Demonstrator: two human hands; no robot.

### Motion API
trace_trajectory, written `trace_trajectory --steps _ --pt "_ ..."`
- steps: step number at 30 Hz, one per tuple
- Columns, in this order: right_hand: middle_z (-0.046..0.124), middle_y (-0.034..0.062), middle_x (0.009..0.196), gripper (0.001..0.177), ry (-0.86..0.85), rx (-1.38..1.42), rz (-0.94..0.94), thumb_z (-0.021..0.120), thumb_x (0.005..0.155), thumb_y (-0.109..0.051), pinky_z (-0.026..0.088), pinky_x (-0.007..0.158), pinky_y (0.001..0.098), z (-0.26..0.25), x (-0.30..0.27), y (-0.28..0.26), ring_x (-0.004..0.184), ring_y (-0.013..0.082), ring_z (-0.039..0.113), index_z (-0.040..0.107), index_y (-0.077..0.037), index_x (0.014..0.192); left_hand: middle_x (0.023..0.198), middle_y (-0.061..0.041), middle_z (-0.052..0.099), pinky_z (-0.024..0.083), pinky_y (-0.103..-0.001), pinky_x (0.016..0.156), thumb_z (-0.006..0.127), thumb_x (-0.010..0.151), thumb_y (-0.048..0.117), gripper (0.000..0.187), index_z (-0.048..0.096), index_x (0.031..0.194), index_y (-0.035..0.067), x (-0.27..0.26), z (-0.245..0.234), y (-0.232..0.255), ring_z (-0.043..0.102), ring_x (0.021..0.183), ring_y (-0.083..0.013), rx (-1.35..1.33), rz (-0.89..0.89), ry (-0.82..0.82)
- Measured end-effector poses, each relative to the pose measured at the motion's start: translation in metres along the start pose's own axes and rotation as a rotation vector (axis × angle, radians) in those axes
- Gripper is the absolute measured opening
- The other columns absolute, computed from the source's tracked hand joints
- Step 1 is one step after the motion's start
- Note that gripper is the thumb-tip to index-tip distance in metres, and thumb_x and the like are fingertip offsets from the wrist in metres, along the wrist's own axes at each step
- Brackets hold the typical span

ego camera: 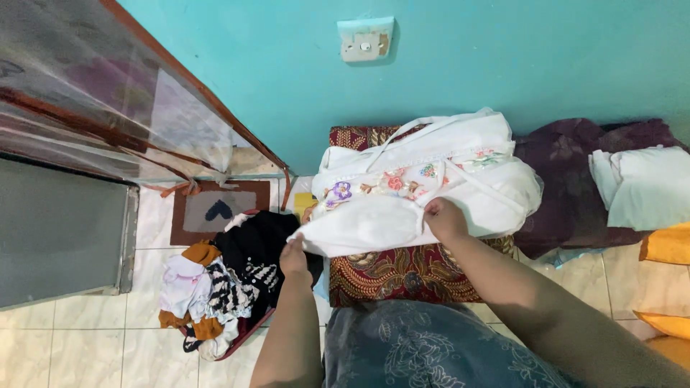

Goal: The person folds several garments by hand, including a white pair of shorts, a white floral shirt, and a black pair of pants. Each item is smoothed, folded into a compact rectangle, and placed on a patterned cushion.

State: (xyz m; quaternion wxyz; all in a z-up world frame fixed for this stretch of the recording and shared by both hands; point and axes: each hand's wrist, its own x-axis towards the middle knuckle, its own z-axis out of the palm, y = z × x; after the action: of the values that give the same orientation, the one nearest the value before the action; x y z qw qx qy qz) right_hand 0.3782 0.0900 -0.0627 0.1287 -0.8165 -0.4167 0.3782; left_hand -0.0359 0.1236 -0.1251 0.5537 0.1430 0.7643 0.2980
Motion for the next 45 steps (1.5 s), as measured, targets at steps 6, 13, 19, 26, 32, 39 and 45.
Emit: trace_trajectory --steps 6,13,19,26,32,39,45 --pt "0.074 0.0097 0.110 0.036 0.111 -0.209 -0.108 0.076 0.086 -0.025 0.055 0.087 0.0408 -0.061 0.002 -0.007 0.097 0.0278 0.070 0.067 -0.013 0.118 0.144 -0.016 0.048 0.043 -0.042 0.107 0.079 0.083 0.042 0.068 0.057 0.141 0.013 -0.024 0.010 0.036 0.051 0.129 -0.0341 0.537 -0.034 0.188" --pt "0.074 0.0114 0.114 0.014 0.358 -0.421 -0.009 0.067 0.094 -0.013 0.051 0.106 0.0426 -0.159 0.041 0.014 0.115 0.0314 0.068 0.075 -0.014 0.105 0.154 -0.016 0.045 0.043 -0.042 0.113 0.080 0.079 0.038 0.077 0.052 0.147 0.014 -0.030 0.086 0.103 0.049 0.138 -0.0348 0.724 0.350 0.023" --pt "0.061 0.0174 0.130 0.041 0.267 -0.119 -0.645 0.073 0.080 -0.005 0.047 0.107 0.0450 -0.118 0.113 -0.061 0.122 0.0366 0.058 0.068 -0.008 0.121 0.160 -0.020 0.040 0.036 -0.042 0.120 0.077 0.084 0.028 0.093 0.030 0.161 0.005 0.017 0.155 0.140 0.041 0.147 -0.0369 0.766 0.860 -0.074" --pt "0.055 0.0174 0.146 0.070 -0.033 -0.435 -0.924 0.050 0.075 0.009 0.020 0.111 0.0707 -0.036 0.131 -0.163 0.137 0.0398 0.046 0.056 -0.011 0.142 0.146 -0.013 0.055 0.043 -0.042 0.111 0.082 0.080 0.030 0.099 0.023 0.159 0.020 -0.013 0.170 0.205 0.054 0.134 -0.0305 1.110 0.396 -0.222" --pt "0.072 0.0009 0.115 0.040 0.135 -0.832 -0.723 0.053 0.091 -0.003 0.019 0.118 0.0650 -0.082 0.165 -0.124 0.112 0.0219 0.066 0.073 -0.026 0.118 0.130 -0.010 0.066 0.051 -0.045 0.099 0.077 0.085 0.034 0.054 0.060 0.134 0.020 -0.008 0.157 0.187 0.064 0.119 -0.0330 1.224 0.577 -0.072" --pt "0.073 -0.0016 0.111 0.038 0.598 -0.817 -0.485 0.077 0.069 -0.020 0.029 0.108 0.0660 -0.224 0.126 -0.032 0.111 0.0234 0.067 0.076 -0.027 0.106 0.120 -0.012 0.070 0.052 -0.045 0.096 0.071 0.083 0.026 0.036 0.069 0.118 0.015 -0.030 0.157 0.187 0.065 0.115 -0.0341 1.113 0.623 0.023" --pt "0.068 0.0077 0.125 0.054 0.206 -0.758 -0.040 0.081 0.075 -0.027 0.036 0.112 0.0613 -0.251 0.067 0.038 0.128 0.0315 0.059 0.068 -0.022 0.126 0.120 -0.016 0.071 0.052 -0.042 0.096 0.080 0.076 0.029 0.049 0.072 0.120 0.009 -0.013 0.139 0.188 0.068 0.112 -0.0334 0.877 0.604 -0.156"
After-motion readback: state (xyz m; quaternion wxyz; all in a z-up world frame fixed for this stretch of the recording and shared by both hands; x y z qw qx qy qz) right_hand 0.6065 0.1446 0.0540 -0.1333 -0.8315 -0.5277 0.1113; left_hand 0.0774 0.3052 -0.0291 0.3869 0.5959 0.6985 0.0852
